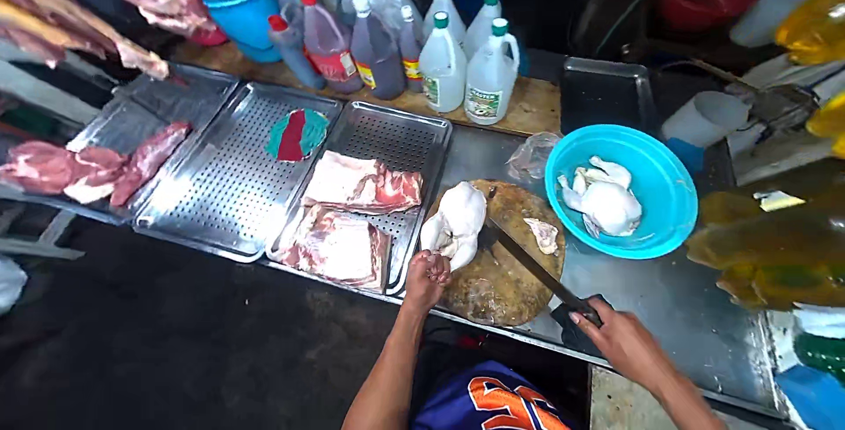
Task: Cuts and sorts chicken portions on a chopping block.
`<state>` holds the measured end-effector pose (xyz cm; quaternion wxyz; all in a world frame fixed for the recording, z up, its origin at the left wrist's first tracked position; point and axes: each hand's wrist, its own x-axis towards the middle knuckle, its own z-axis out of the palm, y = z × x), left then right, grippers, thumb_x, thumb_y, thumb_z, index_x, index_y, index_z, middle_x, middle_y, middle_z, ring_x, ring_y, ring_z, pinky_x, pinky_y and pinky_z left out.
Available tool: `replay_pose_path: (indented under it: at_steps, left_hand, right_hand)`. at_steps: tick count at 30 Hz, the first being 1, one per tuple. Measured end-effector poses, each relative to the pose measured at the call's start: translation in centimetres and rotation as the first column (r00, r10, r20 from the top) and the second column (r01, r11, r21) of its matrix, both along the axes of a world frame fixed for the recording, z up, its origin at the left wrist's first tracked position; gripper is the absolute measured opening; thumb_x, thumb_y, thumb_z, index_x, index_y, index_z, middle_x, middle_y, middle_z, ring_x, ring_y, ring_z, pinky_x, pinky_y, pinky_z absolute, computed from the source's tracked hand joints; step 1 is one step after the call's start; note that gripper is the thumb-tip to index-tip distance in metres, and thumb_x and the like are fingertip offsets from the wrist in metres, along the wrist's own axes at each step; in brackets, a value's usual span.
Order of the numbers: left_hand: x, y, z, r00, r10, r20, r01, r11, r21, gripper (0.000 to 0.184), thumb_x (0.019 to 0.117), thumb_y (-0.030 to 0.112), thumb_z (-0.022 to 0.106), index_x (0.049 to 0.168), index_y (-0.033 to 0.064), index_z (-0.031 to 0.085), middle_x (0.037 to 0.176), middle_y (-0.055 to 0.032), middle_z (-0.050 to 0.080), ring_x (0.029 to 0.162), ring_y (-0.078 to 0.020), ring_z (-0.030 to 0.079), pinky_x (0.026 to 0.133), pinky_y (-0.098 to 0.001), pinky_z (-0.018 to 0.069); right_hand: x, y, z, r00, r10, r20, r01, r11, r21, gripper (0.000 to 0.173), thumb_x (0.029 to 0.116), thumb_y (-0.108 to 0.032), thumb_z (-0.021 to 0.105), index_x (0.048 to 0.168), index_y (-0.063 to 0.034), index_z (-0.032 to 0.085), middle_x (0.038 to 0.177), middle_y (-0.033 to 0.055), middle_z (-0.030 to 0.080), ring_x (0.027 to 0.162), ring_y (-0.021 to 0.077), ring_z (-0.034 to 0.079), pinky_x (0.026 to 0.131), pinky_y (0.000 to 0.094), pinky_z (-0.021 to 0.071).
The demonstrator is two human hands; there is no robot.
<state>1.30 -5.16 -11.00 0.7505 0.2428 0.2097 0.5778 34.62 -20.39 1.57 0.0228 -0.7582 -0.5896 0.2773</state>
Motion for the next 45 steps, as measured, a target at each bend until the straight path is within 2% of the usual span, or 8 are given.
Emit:
replay_pose_path:
  at_steps: [5,9,17,31,37,41,43,45]
  left_hand:
    - [-0.8,0.2,-1.1,0.996,-0.024,0.085,0.020,0.999,0.045,0.032,0.0914,0.032,0.070,0.064,0.0213,0.060,0.058,0.0050,0.057,0.051,-0.0083,0.057,0.049,-0.0257,0.0481]
    - [-1.1,0.3,-1.8,0.984,-0.021,0.178,0.015,0.999,0.035,0.033,0.0914,0.030,0.071,0.063,0.0202,0.059,0.058,0.0045,0.057,0.052,-0.0089,0.057,0.050,-0.0257,0.0476]
    - [-1.5,0.1,-1.5,0.971,-0.024,0.239,0.030,0.999,-0.020,0.033,0.0914,0.024,0.067,0.061,0.0194,0.055,0.058,0.0034,0.055,0.050,-0.0096,0.056,0.049,-0.0256,0.0462]
    - [1.3,-2.8,0.0,0.962,0.061,0.266,-0.025,0.990,-0.139,0.033,0.0902,0.026,0.070,0.061,0.0176,0.056,0.056,0.0017,0.054,0.048,-0.0111,0.057,0.046,-0.0267,0.0484]
    - [1.7,-3.8,-0.4,0.993,0.089,0.081,-0.080,0.992,-0.100,0.031,0.0904,0.018,0.065,0.061,0.0182,0.054,0.055,0.0033,0.052,0.048,-0.0092,0.054,0.047,-0.0257,0.0467]
    - [-1.6,-1.7,-0.1,0.985,0.091,-0.144,-0.088,0.996,0.022,0.032,0.0908,0.019,0.063,0.061,0.0195,0.051,0.054,0.0044,0.051,0.047,-0.0085,0.053,0.048,-0.0259,0.0459]
    - [-2.8,-0.9,1.0,0.883,0.057,-0.465,0.040,0.980,0.196,0.033,0.0886,0.017,0.061,0.059,0.0187,0.046,0.055,0.0050,0.052,0.051,-0.0074,0.052,0.051,-0.0269,0.0444]
    - [-3.4,0.1,2.7,0.659,0.060,-0.750,0.292,0.898,0.328,0.036,0.0863,0.017,0.061,0.055,0.0149,0.043,0.054,0.0040,0.048,0.052,-0.0076,0.047,0.051,-0.0298,0.0377]
  right_hand:
    - [-1.4,9.1,5.9,0.907,0.361,0.218,-0.341,0.932,-0.124,0.052,0.1025,-0.057,0.051,0.115,-0.0091,0.066,0.079,0.0149,0.069,0.075,0.0366,0.071,0.067,0.0590,0.0569]
    - [-3.7,13.8,7.6,0.797,0.521,0.305,-0.427,0.844,-0.325,0.051,0.1037,-0.059,0.046,0.114,-0.0123,0.063,0.083,0.0132,0.068,0.082,0.0359,0.071,0.070,0.0566,0.0573]
    - [-6.2,10.7,3.1,0.899,0.313,0.306,-0.245,0.939,-0.241,0.050,0.1043,-0.057,0.047,0.116,-0.0108,0.063,0.081,0.0133,0.070,0.079,0.0347,0.072,0.070,0.0550,0.0587]
    - [-11.0,10.2,-1.9,0.909,0.198,0.366,-0.166,0.979,-0.117,0.049,0.1067,-0.053,0.042,0.117,-0.0096,0.063,0.086,0.0127,0.072,0.083,0.0338,0.074,0.070,0.0513,0.0595]
    - [-15.9,15.5,-2.8,0.953,0.152,0.264,-0.124,0.985,-0.118,0.052,0.1077,-0.051,0.038,0.131,-0.0097,0.057,0.100,0.0152,0.073,0.095,0.0360,0.073,0.079,0.0548,0.0588]
    - [-12.4,10.7,-5.6,0.989,-0.046,0.142,0.048,0.999,-0.015,0.050,0.1062,-0.051,0.046,0.124,-0.0074,0.062,0.087,0.0147,0.072,0.082,0.0342,0.073,0.074,0.0551,0.0590]
    - [-11.2,6.3,-7.3,0.982,-0.144,0.120,0.148,0.989,-0.026,0.048,0.1058,-0.050,0.048,0.118,-0.0063,0.064,0.083,0.0146,0.071,0.080,0.0338,0.073,0.073,0.0545,0.0590]
    - [-11.0,3.1,-8.2,0.969,-0.227,0.101,0.232,0.971,-0.049,0.047,0.1053,-0.048,0.051,0.118,-0.0052,0.065,0.084,0.0154,0.072,0.081,0.0347,0.073,0.075,0.0552,0.0591]
